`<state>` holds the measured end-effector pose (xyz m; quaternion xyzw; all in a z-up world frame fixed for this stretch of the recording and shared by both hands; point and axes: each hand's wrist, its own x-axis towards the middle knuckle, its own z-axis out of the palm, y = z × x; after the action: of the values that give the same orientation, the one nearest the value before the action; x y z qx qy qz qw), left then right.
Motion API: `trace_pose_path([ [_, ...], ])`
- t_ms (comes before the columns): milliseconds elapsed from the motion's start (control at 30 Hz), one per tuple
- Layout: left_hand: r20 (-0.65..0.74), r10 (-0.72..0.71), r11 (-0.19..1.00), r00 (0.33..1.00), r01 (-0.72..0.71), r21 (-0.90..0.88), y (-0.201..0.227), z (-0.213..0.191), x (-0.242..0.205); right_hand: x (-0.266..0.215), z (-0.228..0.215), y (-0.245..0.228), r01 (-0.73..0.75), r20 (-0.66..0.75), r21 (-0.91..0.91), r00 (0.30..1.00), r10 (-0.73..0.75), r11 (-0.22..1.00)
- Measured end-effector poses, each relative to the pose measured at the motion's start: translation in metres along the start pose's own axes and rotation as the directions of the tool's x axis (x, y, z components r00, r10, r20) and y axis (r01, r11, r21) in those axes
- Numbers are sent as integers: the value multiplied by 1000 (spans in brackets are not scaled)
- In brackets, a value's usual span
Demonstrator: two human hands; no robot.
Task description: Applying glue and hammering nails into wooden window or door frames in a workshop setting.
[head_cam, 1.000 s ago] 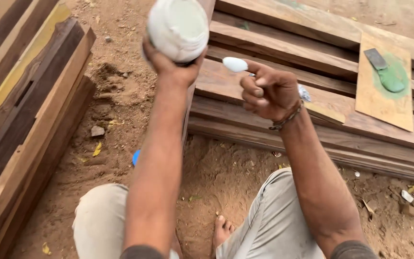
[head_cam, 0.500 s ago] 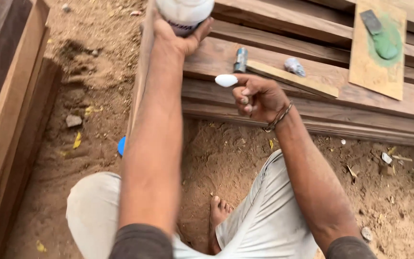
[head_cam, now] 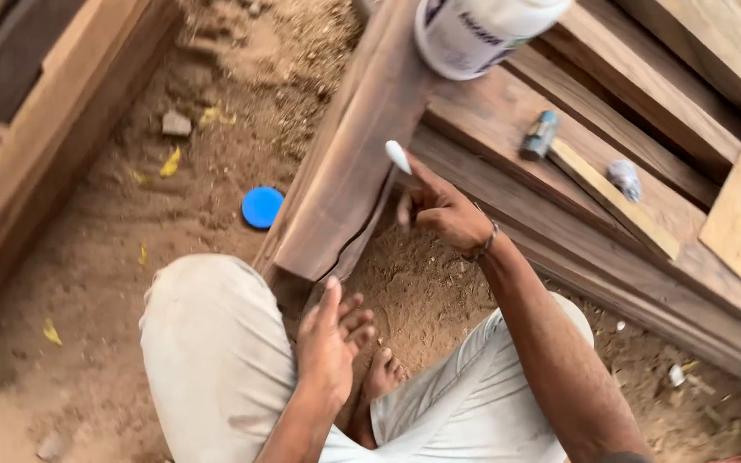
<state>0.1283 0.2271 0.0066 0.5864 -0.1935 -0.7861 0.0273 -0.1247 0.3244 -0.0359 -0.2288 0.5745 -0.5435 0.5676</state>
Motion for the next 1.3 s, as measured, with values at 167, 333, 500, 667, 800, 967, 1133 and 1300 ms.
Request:
trace_pose_path([
  [167, -1, -52, 983, 999, 51, -175, -16, 6, 9, 2, 32, -4, -162, -110, 67, 980, 168, 985],
  [333, -109, -136, 989, 985, 129, -69, -20, 11, 9, 7, 33, 25, -32, -115, 211, 992, 58, 977],
  [500, -99, -121, 993, 988, 121, -10, -14, 12, -1, 8, 43, 18, -58, -218, 50, 974, 68, 997],
  [667, -119, -137, 989, 983, 142, 37, -17, 14, -1, -1, 50, 10, -84, -250, -56, 966, 68, 995],
  [800, -89, 19, 999, 996, -23, -41, -28, 12, 6, -1, 56, -1, -220, -318, -463, 946, 71, 859],
  [967, -78, 54, 997, 996, -58, -54, -23, 13, 5, 4, 56, 0, -281, -344, -569, 935, 87, 773],
  [1133, -81, 24, 999, 996, -21, 45, -16, 13, 0, 3, 58, 7, -232, -283, -901, 955, -92, 366],
  [1300, -59, 39, 999, 997, -40, -21, -20, 11, 4, 6, 99, -43, -528, -526, -848, 822, 218, -53],
])
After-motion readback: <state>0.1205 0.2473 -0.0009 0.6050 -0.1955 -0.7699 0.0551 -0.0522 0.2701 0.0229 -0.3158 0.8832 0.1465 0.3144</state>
